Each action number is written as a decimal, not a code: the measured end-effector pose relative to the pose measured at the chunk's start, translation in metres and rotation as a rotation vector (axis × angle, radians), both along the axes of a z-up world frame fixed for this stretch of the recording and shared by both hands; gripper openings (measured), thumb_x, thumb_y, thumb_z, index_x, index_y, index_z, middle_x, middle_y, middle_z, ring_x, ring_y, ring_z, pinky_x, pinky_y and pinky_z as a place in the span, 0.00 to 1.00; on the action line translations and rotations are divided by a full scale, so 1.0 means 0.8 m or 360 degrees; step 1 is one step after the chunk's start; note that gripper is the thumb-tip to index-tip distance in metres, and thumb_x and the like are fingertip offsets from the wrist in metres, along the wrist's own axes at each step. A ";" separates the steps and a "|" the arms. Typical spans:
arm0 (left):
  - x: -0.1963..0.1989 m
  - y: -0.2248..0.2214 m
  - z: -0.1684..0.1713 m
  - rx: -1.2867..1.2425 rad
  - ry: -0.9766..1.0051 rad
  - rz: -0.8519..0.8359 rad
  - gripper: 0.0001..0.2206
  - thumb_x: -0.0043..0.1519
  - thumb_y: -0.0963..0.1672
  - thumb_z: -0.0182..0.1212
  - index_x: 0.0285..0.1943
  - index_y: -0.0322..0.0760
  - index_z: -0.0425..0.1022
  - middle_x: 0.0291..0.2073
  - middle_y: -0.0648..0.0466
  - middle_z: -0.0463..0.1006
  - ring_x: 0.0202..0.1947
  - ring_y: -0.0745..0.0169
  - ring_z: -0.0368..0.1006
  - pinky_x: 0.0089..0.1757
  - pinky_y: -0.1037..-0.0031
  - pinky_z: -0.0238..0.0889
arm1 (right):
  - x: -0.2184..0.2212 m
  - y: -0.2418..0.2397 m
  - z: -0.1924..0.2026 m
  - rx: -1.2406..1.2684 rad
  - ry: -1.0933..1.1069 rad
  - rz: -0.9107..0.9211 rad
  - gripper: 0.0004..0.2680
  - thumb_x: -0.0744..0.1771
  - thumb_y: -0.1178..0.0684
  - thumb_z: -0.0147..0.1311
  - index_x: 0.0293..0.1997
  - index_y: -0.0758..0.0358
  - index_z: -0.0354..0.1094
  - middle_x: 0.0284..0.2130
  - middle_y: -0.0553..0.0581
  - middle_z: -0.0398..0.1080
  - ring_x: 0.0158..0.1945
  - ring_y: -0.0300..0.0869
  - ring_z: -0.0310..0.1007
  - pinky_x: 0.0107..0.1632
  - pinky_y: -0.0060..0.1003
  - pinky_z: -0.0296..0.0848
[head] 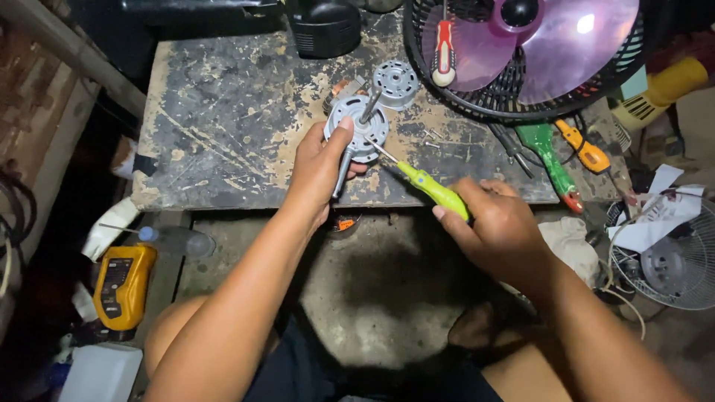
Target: Cleaning and inspecting the internal components of a disassembled electric motor using hand tools.
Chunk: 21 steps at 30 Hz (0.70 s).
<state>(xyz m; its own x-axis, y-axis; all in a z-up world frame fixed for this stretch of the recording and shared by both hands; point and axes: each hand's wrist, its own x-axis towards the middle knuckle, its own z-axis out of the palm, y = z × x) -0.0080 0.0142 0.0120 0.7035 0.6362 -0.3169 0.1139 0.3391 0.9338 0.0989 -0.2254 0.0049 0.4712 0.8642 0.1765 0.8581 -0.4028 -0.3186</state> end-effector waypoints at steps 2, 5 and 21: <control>-0.001 0.002 -0.003 0.0011 -0.0014 -0.0005 0.23 0.59 0.53 0.55 0.58 0.36 0.71 0.44 0.49 0.80 0.35 0.61 0.78 0.34 0.75 0.78 | -0.002 0.004 0.011 0.0051 0.0046 -0.0024 0.10 0.69 0.44 0.51 0.42 0.59 0.66 0.30 0.60 0.70 0.39 0.60 0.68 0.47 0.52 0.62; -0.002 0.006 -0.008 -0.0002 -0.0026 -0.0002 0.22 0.60 0.52 0.55 0.58 0.35 0.71 0.44 0.48 0.81 0.37 0.60 0.78 0.36 0.73 0.79 | 0.002 0.007 0.012 0.0037 0.0083 -0.0074 0.10 0.69 0.43 0.51 0.45 0.58 0.68 0.31 0.58 0.70 0.41 0.57 0.68 0.46 0.51 0.63; -0.006 0.019 -0.043 0.0138 -0.0149 0.0022 0.21 0.65 0.53 0.56 0.51 0.31 0.72 0.29 0.48 0.79 0.27 0.60 0.81 0.34 0.73 0.76 | 0.008 0.020 -0.017 -0.0190 0.0176 -0.0102 0.11 0.64 0.41 0.60 0.45 0.49 0.70 0.25 0.61 0.80 0.39 0.55 0.82 0.69 0.47 0.65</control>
<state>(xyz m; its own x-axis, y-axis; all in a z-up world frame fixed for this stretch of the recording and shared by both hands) -0.0129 0.0294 -0.0223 0.7183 0.6682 -0.1936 0.0208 0.2575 0.9661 0.1052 -0.2096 -0.0084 0.5371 0.8433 0.0181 0.7916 -0.4965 -0.3563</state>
